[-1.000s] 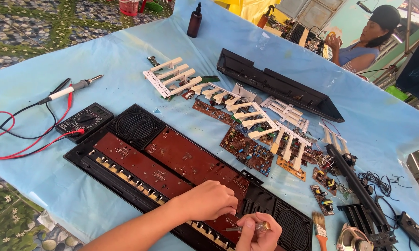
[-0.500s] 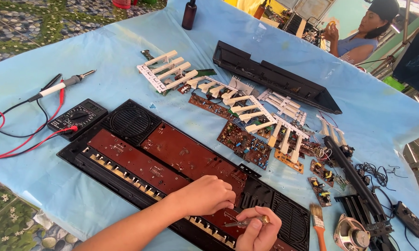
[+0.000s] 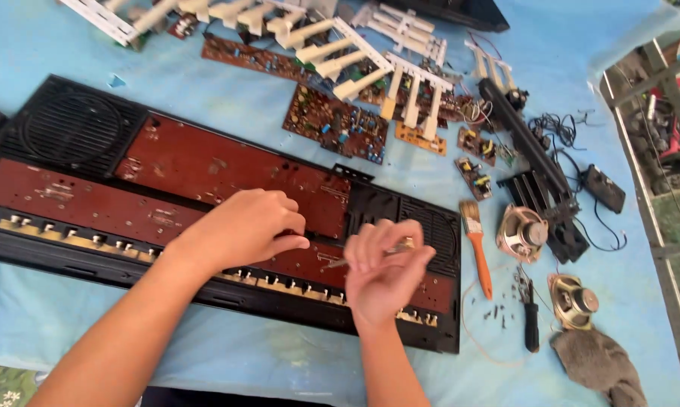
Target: The person uses a screwdriver to tighten screws on the internal circuit board of a disassembled electronic device. They manipulate small components on the board and occasionally adjust their position while working on the device laid out on a table.
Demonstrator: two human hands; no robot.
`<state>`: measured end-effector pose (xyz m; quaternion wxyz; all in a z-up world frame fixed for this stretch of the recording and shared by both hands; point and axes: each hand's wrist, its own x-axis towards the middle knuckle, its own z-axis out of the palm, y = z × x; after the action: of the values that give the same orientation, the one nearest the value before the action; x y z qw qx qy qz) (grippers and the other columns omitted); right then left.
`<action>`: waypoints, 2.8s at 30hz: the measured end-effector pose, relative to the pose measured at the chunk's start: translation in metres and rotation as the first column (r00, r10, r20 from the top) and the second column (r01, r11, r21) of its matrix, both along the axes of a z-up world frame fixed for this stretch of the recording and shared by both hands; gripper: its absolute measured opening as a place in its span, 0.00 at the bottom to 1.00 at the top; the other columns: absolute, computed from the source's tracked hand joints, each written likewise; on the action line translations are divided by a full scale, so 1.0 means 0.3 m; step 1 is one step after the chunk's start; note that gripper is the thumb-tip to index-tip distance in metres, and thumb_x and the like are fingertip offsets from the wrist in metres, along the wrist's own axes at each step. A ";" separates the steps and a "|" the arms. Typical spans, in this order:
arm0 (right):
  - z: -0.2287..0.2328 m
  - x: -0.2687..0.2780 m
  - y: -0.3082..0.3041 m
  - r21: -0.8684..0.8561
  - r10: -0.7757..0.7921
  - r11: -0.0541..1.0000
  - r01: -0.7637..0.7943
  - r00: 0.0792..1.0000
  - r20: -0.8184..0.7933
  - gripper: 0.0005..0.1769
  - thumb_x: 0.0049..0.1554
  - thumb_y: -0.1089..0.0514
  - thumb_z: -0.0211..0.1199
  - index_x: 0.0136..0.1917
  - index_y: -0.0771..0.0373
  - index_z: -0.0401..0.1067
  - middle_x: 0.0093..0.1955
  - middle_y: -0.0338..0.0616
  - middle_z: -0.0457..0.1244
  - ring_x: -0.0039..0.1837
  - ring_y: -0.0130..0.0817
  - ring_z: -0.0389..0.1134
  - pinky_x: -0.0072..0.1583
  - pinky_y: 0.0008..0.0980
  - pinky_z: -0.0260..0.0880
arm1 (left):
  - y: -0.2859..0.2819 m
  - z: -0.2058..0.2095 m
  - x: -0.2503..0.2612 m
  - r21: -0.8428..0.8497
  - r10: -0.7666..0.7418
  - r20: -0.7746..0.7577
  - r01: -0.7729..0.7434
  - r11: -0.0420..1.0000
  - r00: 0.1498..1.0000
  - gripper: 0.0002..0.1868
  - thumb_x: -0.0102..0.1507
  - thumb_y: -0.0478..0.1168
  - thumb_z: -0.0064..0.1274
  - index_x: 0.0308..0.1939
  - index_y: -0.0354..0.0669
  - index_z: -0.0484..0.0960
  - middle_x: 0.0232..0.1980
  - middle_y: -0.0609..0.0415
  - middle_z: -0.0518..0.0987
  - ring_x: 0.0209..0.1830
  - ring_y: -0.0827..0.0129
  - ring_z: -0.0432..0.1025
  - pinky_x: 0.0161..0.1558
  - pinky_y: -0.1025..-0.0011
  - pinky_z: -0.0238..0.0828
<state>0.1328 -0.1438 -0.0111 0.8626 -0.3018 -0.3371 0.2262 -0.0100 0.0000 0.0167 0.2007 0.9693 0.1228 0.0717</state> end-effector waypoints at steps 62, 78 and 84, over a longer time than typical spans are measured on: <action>0.031 -0.303 0.062 -0.123 0.122 0.990 -0.071 0.874 0.471 0.22 0.67 0.51 0.42 0.31 0.56 0.49 0.28 0.34 0.38 0.29 0.26 0.36 0.36 0.32 0.38 | 0.109 0.119 -0.186 -0.082 0.371 0.193 -0.362 0.929 0.908 0.15 0.69 0.52 0.59 0.35 0.46 0.85 0.34 0.53 0.81 0.33 0.50 0.75 0.33 0.51 0.68; 0.101 -0.150 0.191 -0.378 0.578 0.795 -0.474 0.781 0.237 0.24 0.66 0.49 0.36 0.29 0.54 0.48 0.24 0.32 0.36 0.28 0.24 0.32 0.34 0.32 0.30 | -0.001 -0.180 -0.588 0.200 0.360 0.372 -0.452 0.869 0.856 0.57 0.56 0.77 0.56 0.73 0.34 0.68 0.75 0.43 0.69 0.77 0.49 0.60 0.74 0.46 0.48; 0.084 -0.340 0.116 -0.288 0.043 0.958 0.021 0.976 0.215 0.20 0.64 0.54 0.43 0.30 0.49 0.48 0.24 0.30 0.41 0.28 0.23 0.36 0.34 0.32 0.34 | -0.001 -0.189 -0.583 0.253 0.384 0.359 -0.485 0.837 0.851 0.63 0.54 0.83 0.52 0.73 0.32 0.69 0.77 0.43 0.68 0.79 0.50 0.60 0.76 0.46 0.49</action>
<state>0.0307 -0.1090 0.0140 0.7657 -0.4453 -0.3953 0.2431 -0.1847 -0.0004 -0.0399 0.0277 0.9130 0.2965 0.2789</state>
